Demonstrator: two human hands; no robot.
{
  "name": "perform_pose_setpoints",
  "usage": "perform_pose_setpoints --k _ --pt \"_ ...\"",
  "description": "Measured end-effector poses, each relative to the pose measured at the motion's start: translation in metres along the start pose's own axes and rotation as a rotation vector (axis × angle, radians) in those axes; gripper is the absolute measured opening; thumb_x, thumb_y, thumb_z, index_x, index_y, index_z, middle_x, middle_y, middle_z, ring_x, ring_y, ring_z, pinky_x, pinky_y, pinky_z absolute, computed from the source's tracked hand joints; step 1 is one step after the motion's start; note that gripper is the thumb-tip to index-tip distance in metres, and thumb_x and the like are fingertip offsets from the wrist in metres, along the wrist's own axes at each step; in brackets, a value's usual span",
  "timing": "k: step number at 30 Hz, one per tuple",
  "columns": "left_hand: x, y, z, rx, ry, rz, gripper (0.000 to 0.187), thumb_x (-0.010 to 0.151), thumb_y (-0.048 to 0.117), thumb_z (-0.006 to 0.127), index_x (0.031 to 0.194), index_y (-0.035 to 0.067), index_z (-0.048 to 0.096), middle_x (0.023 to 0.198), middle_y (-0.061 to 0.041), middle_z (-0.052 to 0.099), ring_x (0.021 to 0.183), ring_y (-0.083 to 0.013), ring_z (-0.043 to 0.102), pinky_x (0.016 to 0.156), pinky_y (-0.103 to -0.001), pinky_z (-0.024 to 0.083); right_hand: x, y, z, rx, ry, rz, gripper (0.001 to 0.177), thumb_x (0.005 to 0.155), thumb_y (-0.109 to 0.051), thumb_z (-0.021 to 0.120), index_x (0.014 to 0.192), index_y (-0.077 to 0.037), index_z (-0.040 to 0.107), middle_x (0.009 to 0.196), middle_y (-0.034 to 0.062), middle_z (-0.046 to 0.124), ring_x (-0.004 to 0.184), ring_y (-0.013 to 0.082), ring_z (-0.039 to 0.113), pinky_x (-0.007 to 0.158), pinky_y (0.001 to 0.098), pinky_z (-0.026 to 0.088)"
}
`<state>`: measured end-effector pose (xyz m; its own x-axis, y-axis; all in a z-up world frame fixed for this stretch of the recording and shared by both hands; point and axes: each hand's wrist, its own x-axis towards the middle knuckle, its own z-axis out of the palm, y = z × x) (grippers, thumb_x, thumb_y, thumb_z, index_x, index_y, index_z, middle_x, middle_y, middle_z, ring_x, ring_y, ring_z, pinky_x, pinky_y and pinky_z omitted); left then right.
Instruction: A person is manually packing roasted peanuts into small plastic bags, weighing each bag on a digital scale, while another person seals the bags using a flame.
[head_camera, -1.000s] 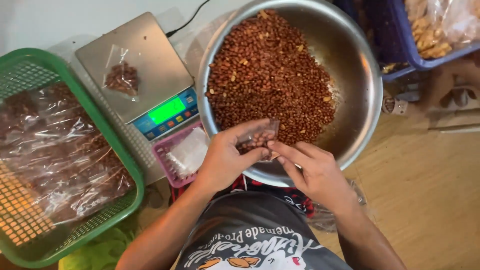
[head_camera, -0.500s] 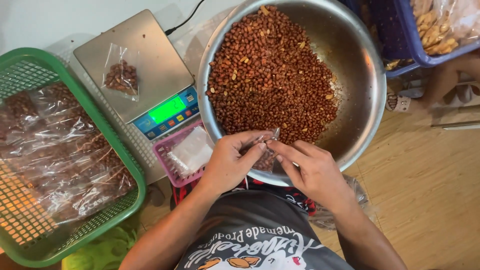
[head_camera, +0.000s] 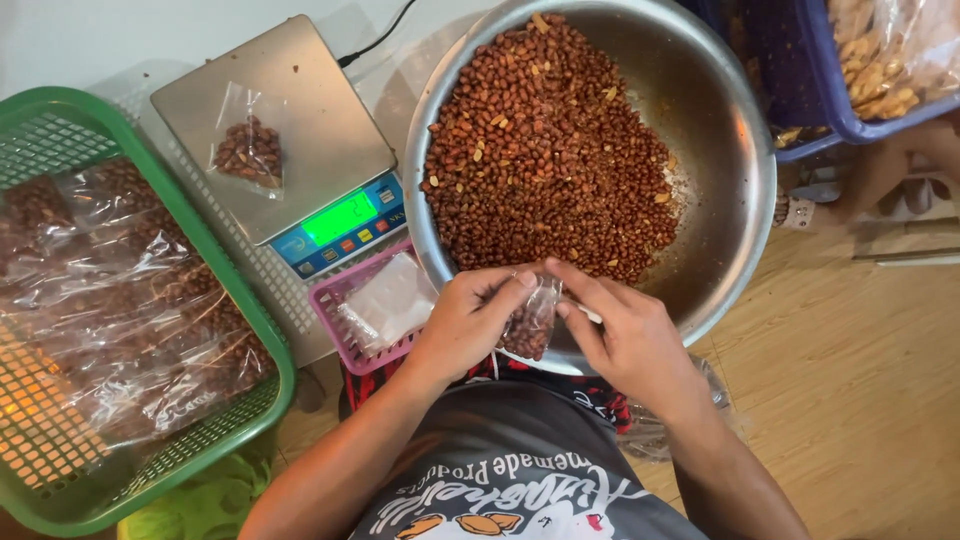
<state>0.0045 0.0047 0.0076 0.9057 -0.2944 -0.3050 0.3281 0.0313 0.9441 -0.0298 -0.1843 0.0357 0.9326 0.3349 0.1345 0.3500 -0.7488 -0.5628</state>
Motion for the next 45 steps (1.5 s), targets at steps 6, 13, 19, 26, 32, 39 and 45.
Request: perform_pose_setpoints --k 6,13,19,26,32,39,45 --pt "0.011 -0.039 -0.079 0.051 0.057 0.159 0.027 0.101 0.018 0.061 0.088 -0.002 0.074 0.076 -0.018 0.075 0.081 -0.0200 0.067 0.080 -0.042 0.056 -0.011 0.012 0.000 -0.011 0.099 -0.007 0.038 0.095 -0.012 0.068 0.133 -0.009 0.071 0.117 0.0143 0.077 0.101 0.0362 0.074 0.083 0.0436 0.058" --pt "0.134 -0.040 -0.267 0.979 0.510 0.478 0.047 0.109 0.031 0.057 0.069 0.007 0.064 0.099 -0.008 0.055 0.096 -0.0301 0.047 0.103 -0.049 0.033 -0.019 0.029 0.007 -0.111 0.016 0.141 0.035 0.101 -0.022 0.066 0.134 -0.011 0.071 0.119 0.0046 0.077 0.047 0.0107 0.045 0.052 0.0279 0.043" --pt "0.125 -0.033 -0.278 0.753 0.439 0.583 0.021 0.100 0.023 0.070 0.105 0.003 0.075 0.109 -0.014 0.070 0.103 -0.0284 0.064 0.091 -0.043 0.045 -0.015 0.034 0.016 -0.131 0.007 0.270 0.024 0.103 -0.026 0.065 0.123 -0.016 0.075 0.094 -0.0022 0.078 0.046 0.0101 0.047 0.054 0.0274 0.042" --pt "0.038 -0.012 -0.223 0.994 0.673 1.111 0.041 0.106 0.002 0.076 0.141 -0.007 0.055 0.141 -0.021 0.049 0.133 -0.0369 0.052 0.114 -0.049 0.051 0.000 0.031 0.025 -0.022 0.030 0.165 0.014 0.103 -0.017 0.065 0.108 -0.010 0.075 0.099 0.0013 0.079 0.069 0.0118 0.067 0.062 0.0274 0.050" --pt "0.004 -0.008 -0.069 -0.167 0.103 0.519 0.081 0.090 -0.007 0.078 0.148 0.014 0.026 0.096 -0.019 0.075 0.082 -0.0216 0.077 0.079 -0.029 0.063 0.000 0.011 0.020 0.017 0.006 -0.054 0.029 0.101 -0.017 0.064 0.127 -0.005 0.069 0.120 0.0112 0.076 0.097 0.0221 0.077 0.091 0.0343 0.061" --pt "0.003 -0.007 -0.017 -0.174 -0.134 0.118 0.074 0.085 -0.003 0.076 0.150 0.006 0.043 0.135 -0.014 0.069 0.120 -0.0204 0.070 0.104 -0.031 0.057 -0.010 0.001 -0.006 0.006 -0.110 -0.057 0.036 0.103 -0.013 0.060 0.139 -0.012 0.063 0.091 0.0031 0.064 0.075 0.0191 0.063 0.076 0.0336 0.053" --pt "0.004 -0.015 -0.004 0.026 -0.089 0.026 0.049 0.088 0.016 0.079 0.135 0.008 0.068 0.114 -0.012 0.079 0.109 -0.0176 0.074 0.097 -0.033 0.059 -0.012 0.010 -0.002 0.034 0.002 -0.067 0.026 0.102 -0.016 0.060 0.124 -0.014 0.073 0.073 0.0098 0.063 0.067 0.0337 0.069 0.060 0.0408 0.058"
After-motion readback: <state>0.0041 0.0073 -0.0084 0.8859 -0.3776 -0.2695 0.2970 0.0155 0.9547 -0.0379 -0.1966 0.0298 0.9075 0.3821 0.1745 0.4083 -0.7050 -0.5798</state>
